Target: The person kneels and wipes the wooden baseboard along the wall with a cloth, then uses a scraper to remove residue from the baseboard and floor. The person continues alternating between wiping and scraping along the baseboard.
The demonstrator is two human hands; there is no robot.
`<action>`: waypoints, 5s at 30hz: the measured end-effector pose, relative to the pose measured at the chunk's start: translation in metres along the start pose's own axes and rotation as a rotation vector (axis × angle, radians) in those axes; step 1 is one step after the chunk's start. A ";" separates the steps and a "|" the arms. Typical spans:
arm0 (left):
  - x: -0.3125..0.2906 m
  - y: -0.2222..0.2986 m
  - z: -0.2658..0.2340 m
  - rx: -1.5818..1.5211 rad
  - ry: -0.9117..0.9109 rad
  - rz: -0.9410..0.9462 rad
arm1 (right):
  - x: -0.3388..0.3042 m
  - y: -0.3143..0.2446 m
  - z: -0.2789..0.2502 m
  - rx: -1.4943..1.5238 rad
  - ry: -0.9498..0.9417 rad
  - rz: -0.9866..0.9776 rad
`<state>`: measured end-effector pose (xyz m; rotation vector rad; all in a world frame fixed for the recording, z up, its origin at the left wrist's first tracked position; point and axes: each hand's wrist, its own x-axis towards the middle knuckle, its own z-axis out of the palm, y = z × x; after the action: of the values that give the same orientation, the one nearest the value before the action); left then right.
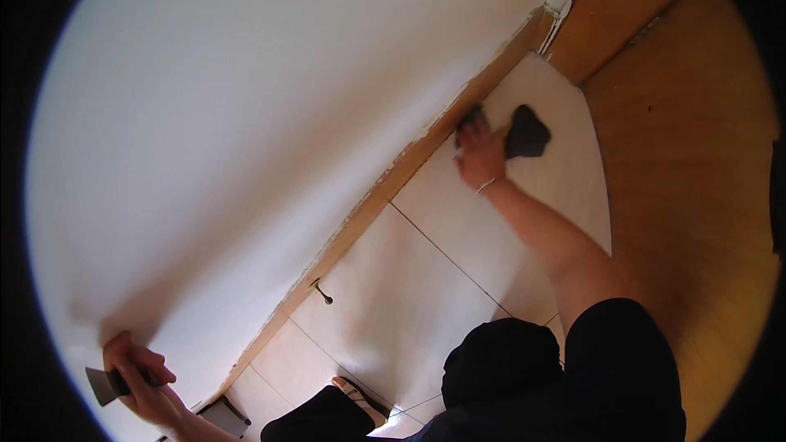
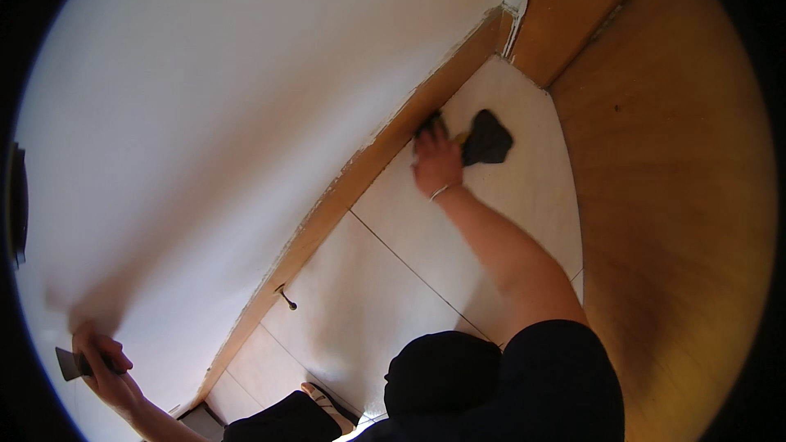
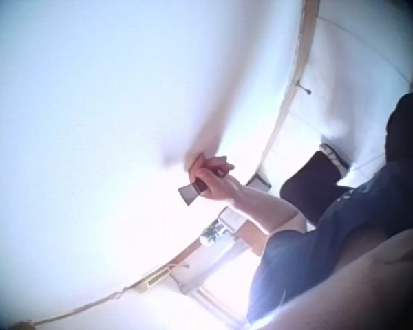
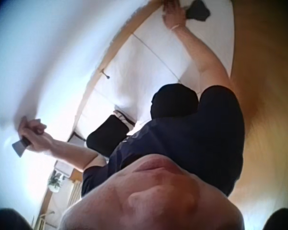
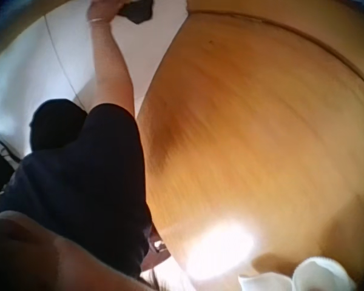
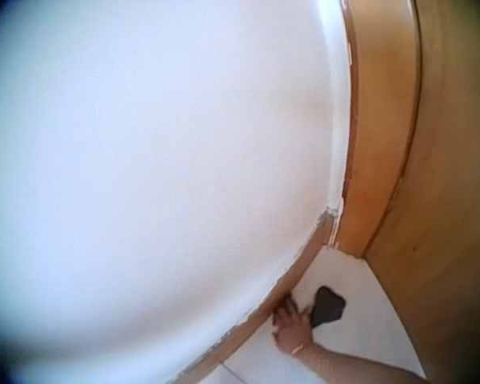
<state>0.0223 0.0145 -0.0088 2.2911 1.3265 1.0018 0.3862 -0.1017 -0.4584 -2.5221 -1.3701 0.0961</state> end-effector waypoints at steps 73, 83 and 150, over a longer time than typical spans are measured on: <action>0.002 0.004 0.000 0.014 0.037 -0.080 | -0.003 0.036 -0.013 -0.202 -0.061 -0.141; -0.001 -0.002 -0.002 -0.041 0.041 -0.083 | 0.117 0.176 -0.031 -0.360 -0.181 0.188; 0.010 0.020 -0.002 -0.042 -0.119 -0.072 | 0.054 0.196 -0.045 -0.204 -0.092 0.423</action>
<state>0.0371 0.0129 0.0080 2.2186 1.3162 0.8481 0.5842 -0.1669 -0.4632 -2.9784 -0.8921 0.1622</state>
